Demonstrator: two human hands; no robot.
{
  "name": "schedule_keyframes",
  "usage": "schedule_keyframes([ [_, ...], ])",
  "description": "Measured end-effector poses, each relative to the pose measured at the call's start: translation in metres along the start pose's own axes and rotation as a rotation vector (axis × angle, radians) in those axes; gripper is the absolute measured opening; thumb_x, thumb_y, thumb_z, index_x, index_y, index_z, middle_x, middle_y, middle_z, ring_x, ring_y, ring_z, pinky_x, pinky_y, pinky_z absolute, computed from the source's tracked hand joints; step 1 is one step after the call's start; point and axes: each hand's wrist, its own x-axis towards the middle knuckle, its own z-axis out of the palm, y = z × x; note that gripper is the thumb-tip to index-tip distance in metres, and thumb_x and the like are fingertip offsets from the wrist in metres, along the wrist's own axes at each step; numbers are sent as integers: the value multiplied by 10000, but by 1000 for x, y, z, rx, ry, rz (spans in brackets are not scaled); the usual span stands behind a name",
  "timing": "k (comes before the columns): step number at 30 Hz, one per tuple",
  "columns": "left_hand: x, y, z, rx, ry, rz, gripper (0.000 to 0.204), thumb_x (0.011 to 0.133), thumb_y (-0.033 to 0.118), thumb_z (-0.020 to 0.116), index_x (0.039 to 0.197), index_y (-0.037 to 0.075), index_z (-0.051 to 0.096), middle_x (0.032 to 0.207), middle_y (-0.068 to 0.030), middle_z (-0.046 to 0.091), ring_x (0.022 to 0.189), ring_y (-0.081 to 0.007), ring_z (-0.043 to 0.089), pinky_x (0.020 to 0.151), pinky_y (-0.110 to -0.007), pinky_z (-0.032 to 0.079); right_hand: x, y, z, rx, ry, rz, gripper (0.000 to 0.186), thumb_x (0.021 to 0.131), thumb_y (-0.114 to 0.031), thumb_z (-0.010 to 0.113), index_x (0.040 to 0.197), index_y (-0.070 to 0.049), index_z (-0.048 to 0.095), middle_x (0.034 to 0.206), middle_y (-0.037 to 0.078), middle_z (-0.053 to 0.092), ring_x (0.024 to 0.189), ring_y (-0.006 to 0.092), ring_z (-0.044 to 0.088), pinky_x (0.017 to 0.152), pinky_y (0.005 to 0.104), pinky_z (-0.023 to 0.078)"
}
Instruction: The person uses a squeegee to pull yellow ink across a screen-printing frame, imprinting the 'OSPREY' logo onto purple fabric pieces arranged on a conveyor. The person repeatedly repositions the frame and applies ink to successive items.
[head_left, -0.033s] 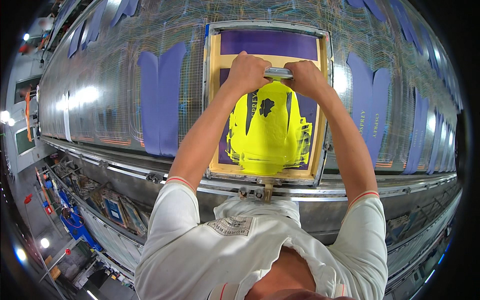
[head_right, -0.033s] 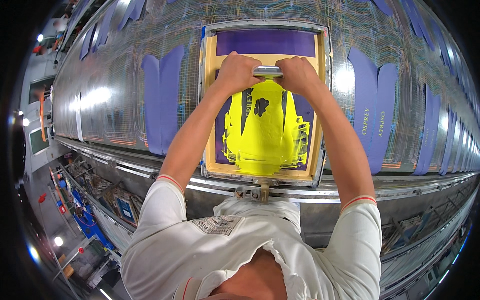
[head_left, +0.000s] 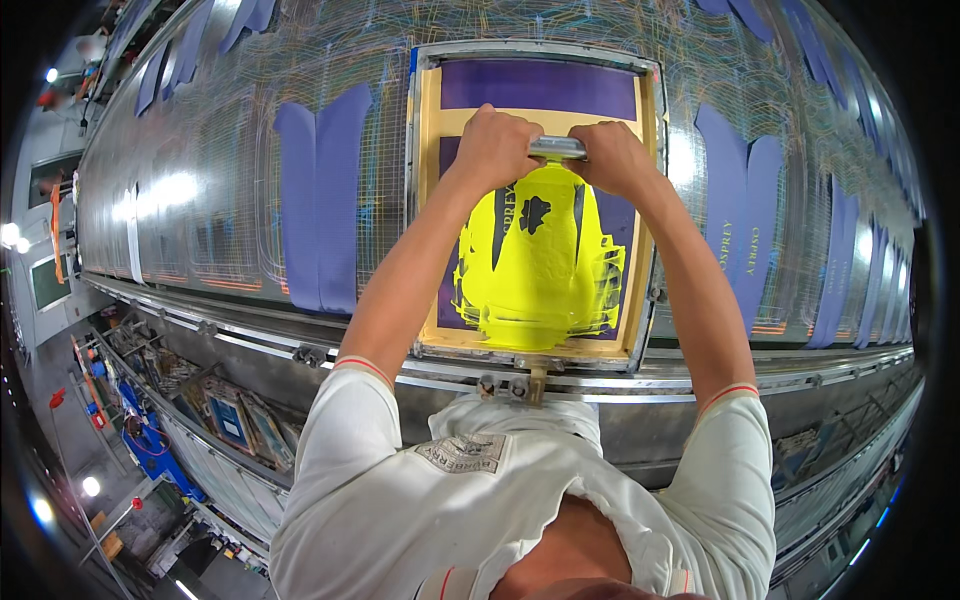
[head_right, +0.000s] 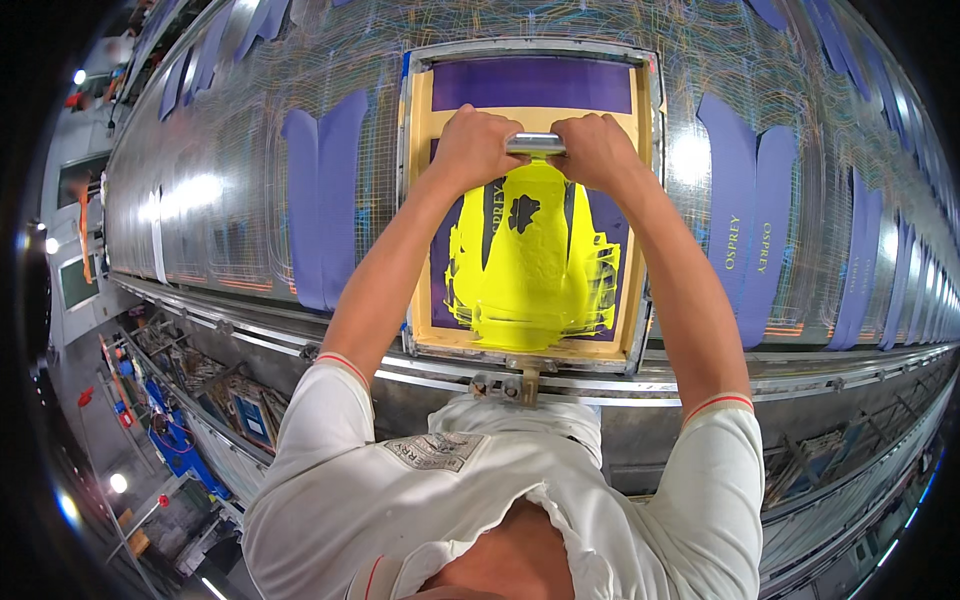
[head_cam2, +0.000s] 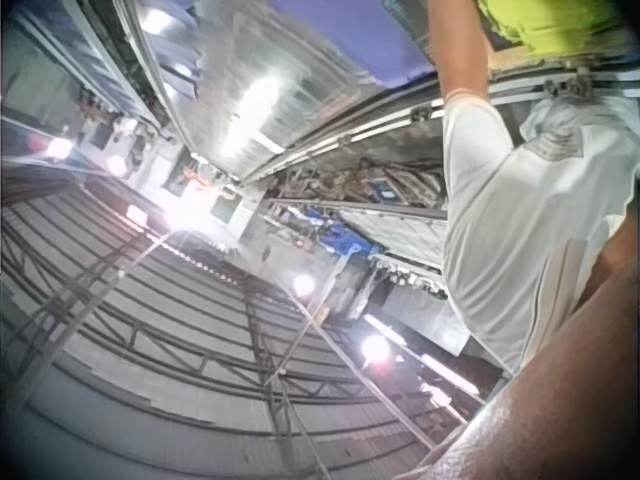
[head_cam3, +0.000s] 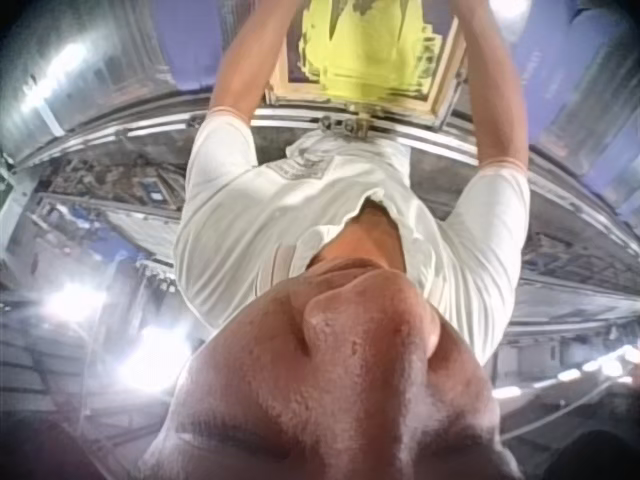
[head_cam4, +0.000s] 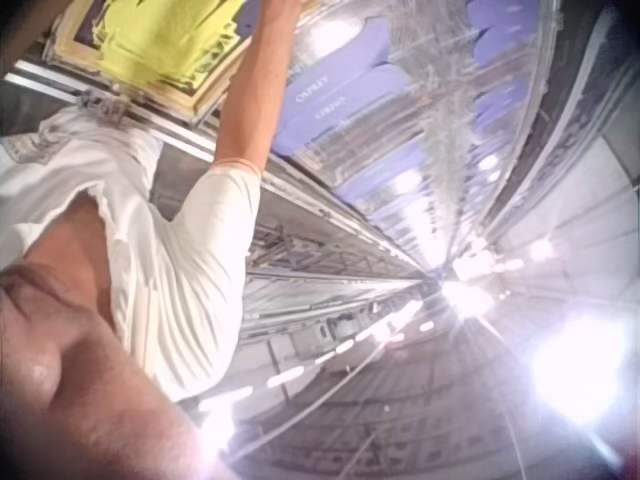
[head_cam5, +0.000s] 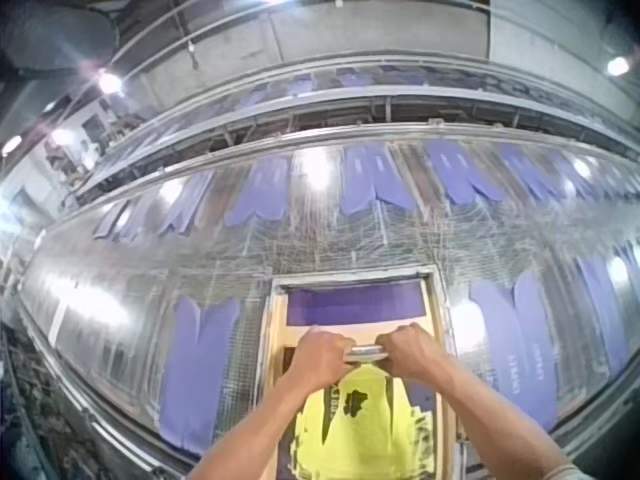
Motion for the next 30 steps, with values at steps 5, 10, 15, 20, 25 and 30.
schedule_keyframes([
  [5,-24,5,14,-38,17,-6,196,732,302,832,787,167,701,750,-35,701,706,-260,658,745,-410,441,-19,-5,15,-4,63,-85,144,781,-188,787,826,-91,690,761,136,703,768,359,685,791,470,522],
  [10,-134,71,23,-104,72,-7,112,677,137,756,737,134,661,713,-45,662,695,-257,651,754,-406,443,-116,-57,48,23,61,-134,160,688,-93,784,786,-72,659,726,131,666,760,354,661,801,470,503],
  [15,-212,115,27,-63,145,7,205,653,92,761,839,115,680,855,-14,635,844,-217,602,799,-391,427,-205,-96,53,106,90,-30,509,789,-243,834,1238,-79,661,1133,159,689,1117,346,625,1011,461,455],
  [20,-204,108,29,-56,131,3,346,601,85,796,926,134,690,945,5,652,900,-221,613,841,-395,442,-184,13,40,34,716,500,399,919,-348,729,1196,-66,676,1071,176,697,1009,357,652,887,446,503],
  [25,-208,109,25,-3,109,-15,311,607,99,770,910,133,707,972,5,669,947,-219,627,881,-392,443,-181,48,43,530,522,763,384,1007,-357,630,983,23,676,733,121,633,663,200,560,665,368,455],
  [30,-226,91,-3,-148,226,-73,317,611,101,778,920,133,716,973,12,682,960,-207,638,891,-394,441,-173,14,12,490,619,706,370,1021,-350,619,975,11,681,676,18,546,626,108,452,584,327,377],
])
